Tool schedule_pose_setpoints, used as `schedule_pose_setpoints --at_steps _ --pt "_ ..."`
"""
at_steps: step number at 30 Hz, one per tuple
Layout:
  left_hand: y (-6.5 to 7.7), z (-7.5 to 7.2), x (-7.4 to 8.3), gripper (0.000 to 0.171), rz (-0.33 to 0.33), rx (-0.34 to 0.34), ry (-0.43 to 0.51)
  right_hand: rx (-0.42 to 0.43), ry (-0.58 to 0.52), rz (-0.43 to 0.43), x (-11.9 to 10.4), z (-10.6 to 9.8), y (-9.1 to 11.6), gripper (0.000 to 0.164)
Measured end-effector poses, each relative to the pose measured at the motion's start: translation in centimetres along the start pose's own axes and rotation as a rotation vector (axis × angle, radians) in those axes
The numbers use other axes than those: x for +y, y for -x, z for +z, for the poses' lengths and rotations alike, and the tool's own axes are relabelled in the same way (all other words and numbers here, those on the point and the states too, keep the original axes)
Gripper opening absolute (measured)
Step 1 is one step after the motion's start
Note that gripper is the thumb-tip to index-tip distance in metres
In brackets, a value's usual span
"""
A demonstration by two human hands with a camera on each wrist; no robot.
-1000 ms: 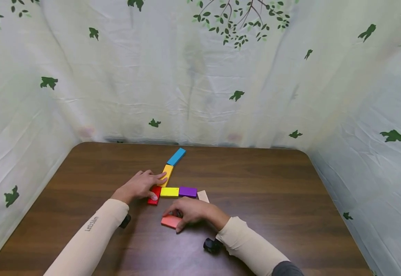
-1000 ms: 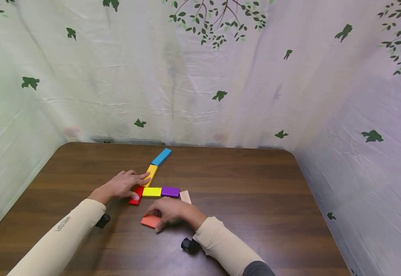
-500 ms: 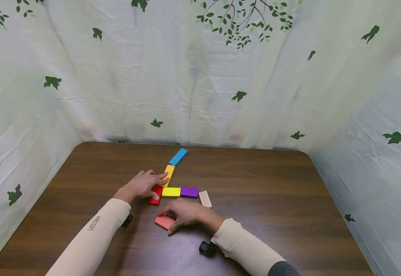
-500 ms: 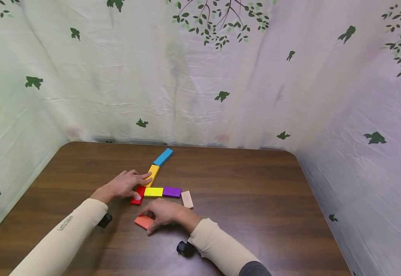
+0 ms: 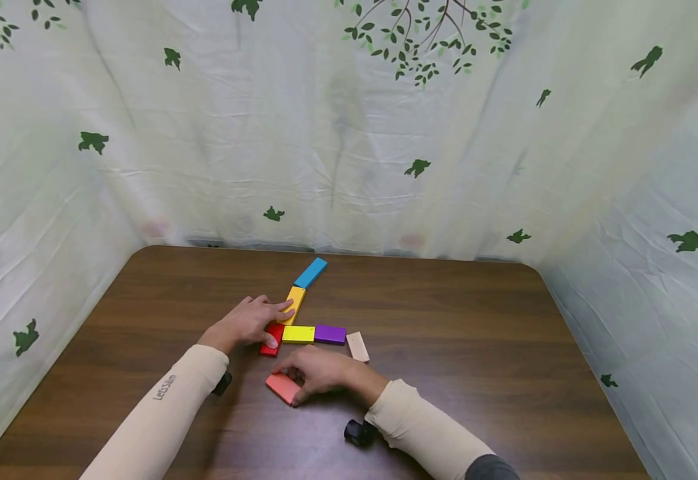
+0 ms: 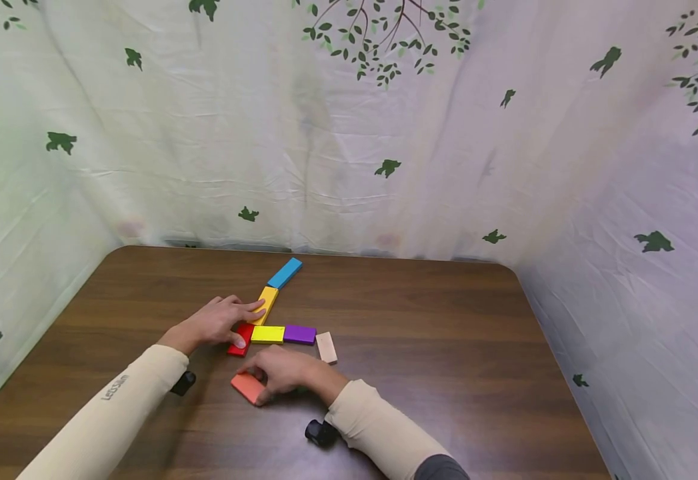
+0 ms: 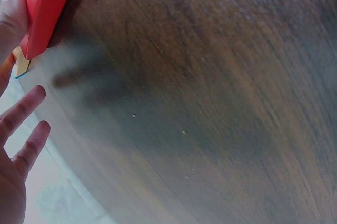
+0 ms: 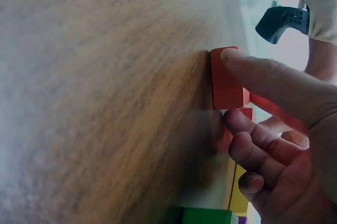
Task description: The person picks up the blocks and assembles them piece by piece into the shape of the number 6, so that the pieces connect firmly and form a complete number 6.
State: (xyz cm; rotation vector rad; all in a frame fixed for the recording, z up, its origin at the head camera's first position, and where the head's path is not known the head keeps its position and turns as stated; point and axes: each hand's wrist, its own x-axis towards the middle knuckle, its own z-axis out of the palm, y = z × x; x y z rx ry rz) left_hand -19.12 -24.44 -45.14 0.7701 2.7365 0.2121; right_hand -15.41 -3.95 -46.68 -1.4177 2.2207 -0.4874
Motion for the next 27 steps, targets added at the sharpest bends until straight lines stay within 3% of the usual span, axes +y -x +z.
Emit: schedule_pose_setpoints --at_steps 27 --pt "0.0 -0.1 0.0 0.074 0.027 0.004 -0.034 0.058 0.006 0.075 -0.5 -0.1 -2.1 0.056"
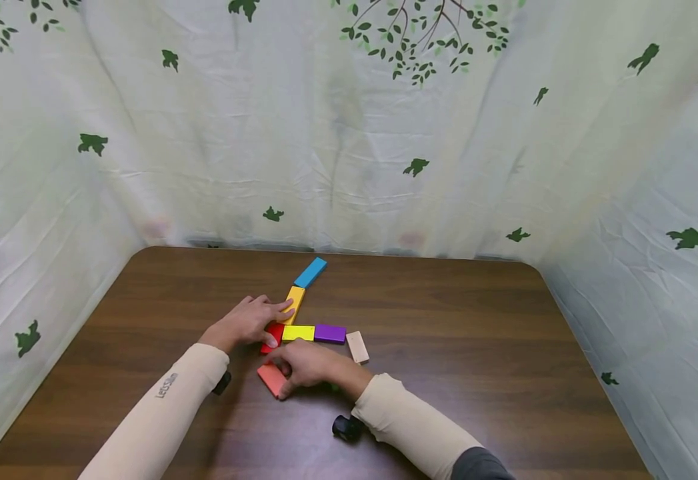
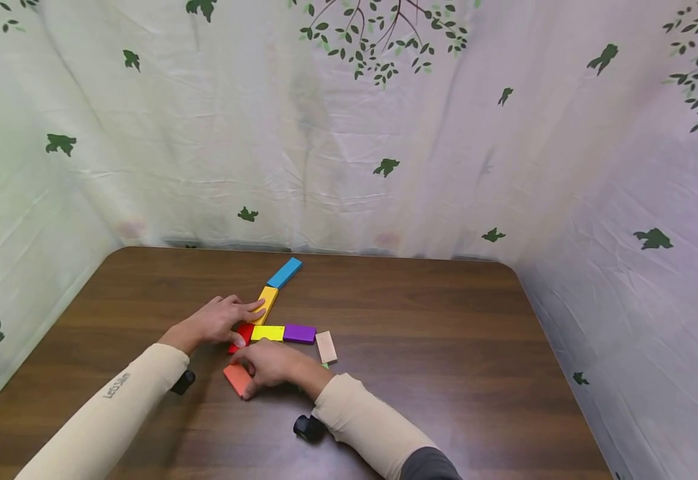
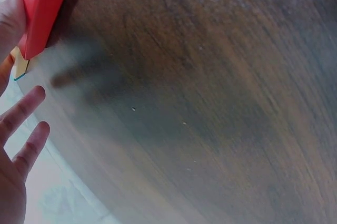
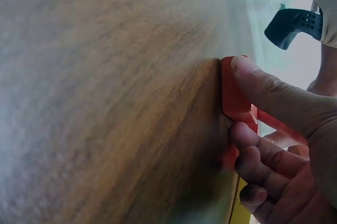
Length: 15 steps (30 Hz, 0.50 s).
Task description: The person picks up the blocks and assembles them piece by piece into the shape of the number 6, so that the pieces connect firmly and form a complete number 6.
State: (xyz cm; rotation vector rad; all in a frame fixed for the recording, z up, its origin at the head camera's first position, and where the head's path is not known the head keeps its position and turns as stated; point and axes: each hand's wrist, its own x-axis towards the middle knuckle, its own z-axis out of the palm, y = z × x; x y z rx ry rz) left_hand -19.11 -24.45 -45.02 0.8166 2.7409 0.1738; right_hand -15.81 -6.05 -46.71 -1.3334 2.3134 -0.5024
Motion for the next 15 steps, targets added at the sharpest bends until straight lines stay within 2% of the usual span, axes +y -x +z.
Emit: schedule_pose_setpoints --at_steps 15 --pt "0.08 -0.17 0.07 0.074 -0.001 0.009 -0.013 0.053 0.021 0.031 -0.25 0.19 -0.53 0.059"
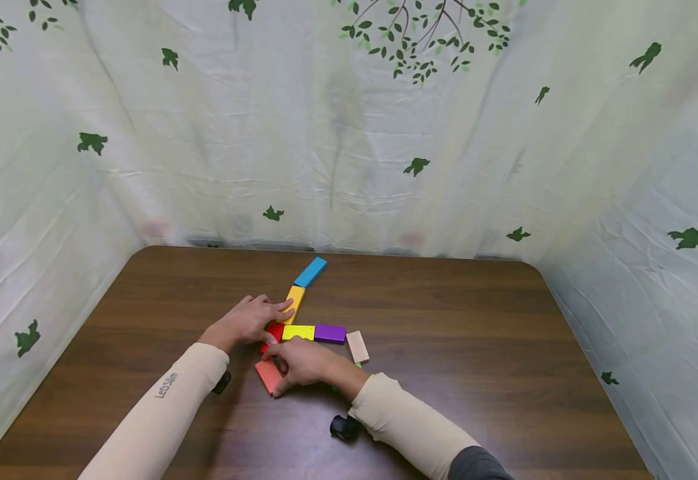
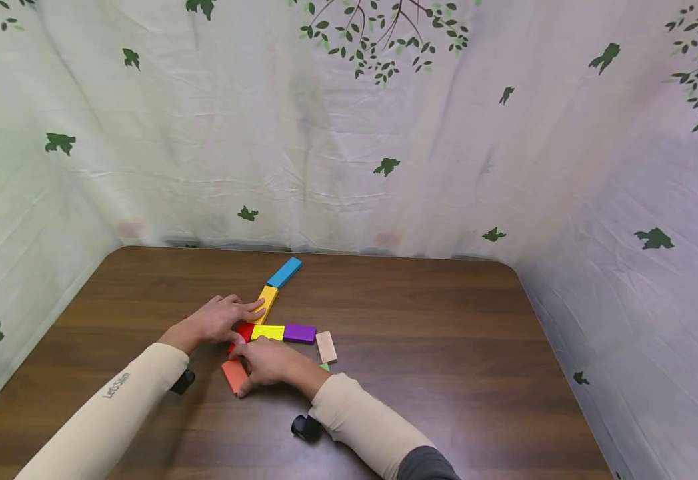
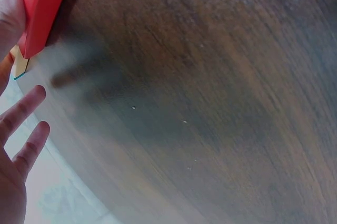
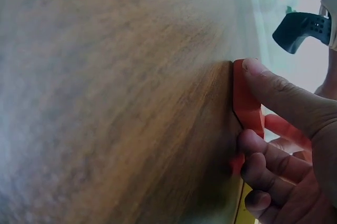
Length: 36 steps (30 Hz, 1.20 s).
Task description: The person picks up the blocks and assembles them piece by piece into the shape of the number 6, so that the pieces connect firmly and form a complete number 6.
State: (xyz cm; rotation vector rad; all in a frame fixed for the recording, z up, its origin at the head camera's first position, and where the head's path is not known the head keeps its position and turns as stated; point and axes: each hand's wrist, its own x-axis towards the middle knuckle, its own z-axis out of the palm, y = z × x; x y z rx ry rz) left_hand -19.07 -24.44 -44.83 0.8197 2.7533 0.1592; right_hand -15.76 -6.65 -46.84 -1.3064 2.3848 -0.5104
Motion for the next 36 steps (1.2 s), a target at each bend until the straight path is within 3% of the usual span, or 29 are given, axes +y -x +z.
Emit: schedule_pose_setpoints --at_steps 36 --pt "-0.10 0.42 -0.14 0.073 -0.006 0.012 0.026 0.046 0.084 0.037 -0.45 0.45 -0.25 0.059"
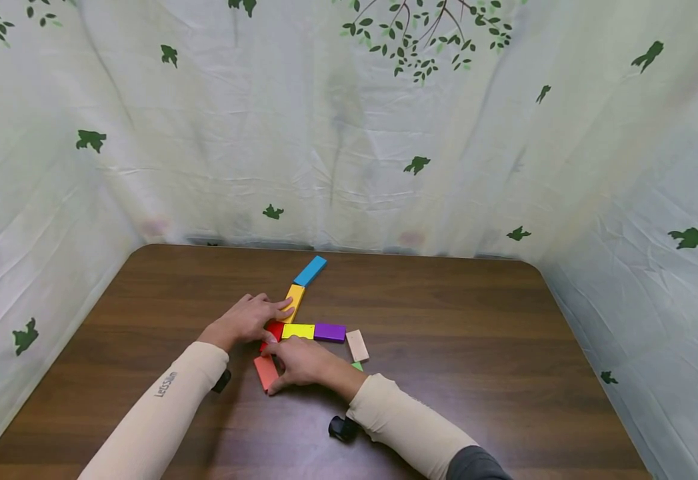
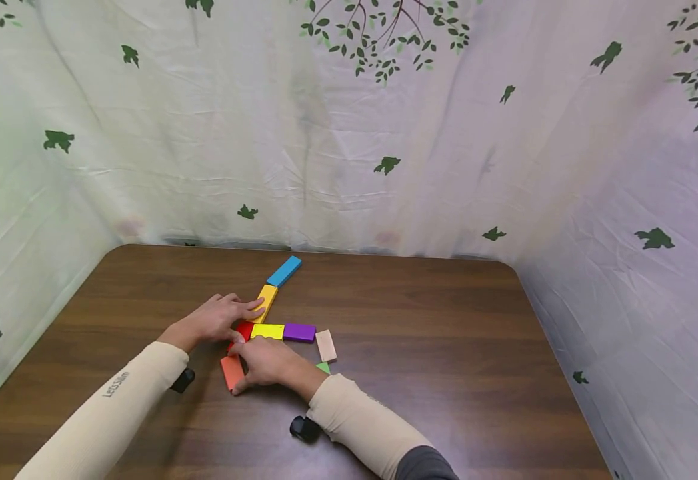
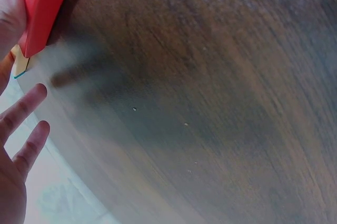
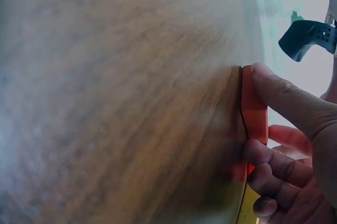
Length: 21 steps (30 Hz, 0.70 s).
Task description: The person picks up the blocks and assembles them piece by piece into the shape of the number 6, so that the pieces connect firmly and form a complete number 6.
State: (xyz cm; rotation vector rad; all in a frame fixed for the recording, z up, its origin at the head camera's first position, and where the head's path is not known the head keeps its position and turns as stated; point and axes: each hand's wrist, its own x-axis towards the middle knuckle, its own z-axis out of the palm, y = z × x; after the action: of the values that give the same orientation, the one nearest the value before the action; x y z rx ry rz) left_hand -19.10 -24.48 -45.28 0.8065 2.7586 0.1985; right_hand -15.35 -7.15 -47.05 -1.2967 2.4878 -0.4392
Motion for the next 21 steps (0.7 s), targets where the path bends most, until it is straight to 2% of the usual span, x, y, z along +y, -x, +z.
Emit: schedule_pose_setpoints --at_steps 8,13,21 --pt "0.0 -0.2 0.1 0.073 0.002 -0.009 -0.004 -0.022 0.003 0.009 0.2 0.0 0.0 0.062" --pt "0.0 -0.1 0.1 0.071 -0.010 -0.012 0.010 -0.011 -0.033 -0.030 0.5 -0.3 0.4 0.064" --pt "0.0 -0.2 -0.1 0.075 -0.031 -0.026 0.019 -0.016 -0.110 -0.073 1.5 -1.4 2.0 0.053"
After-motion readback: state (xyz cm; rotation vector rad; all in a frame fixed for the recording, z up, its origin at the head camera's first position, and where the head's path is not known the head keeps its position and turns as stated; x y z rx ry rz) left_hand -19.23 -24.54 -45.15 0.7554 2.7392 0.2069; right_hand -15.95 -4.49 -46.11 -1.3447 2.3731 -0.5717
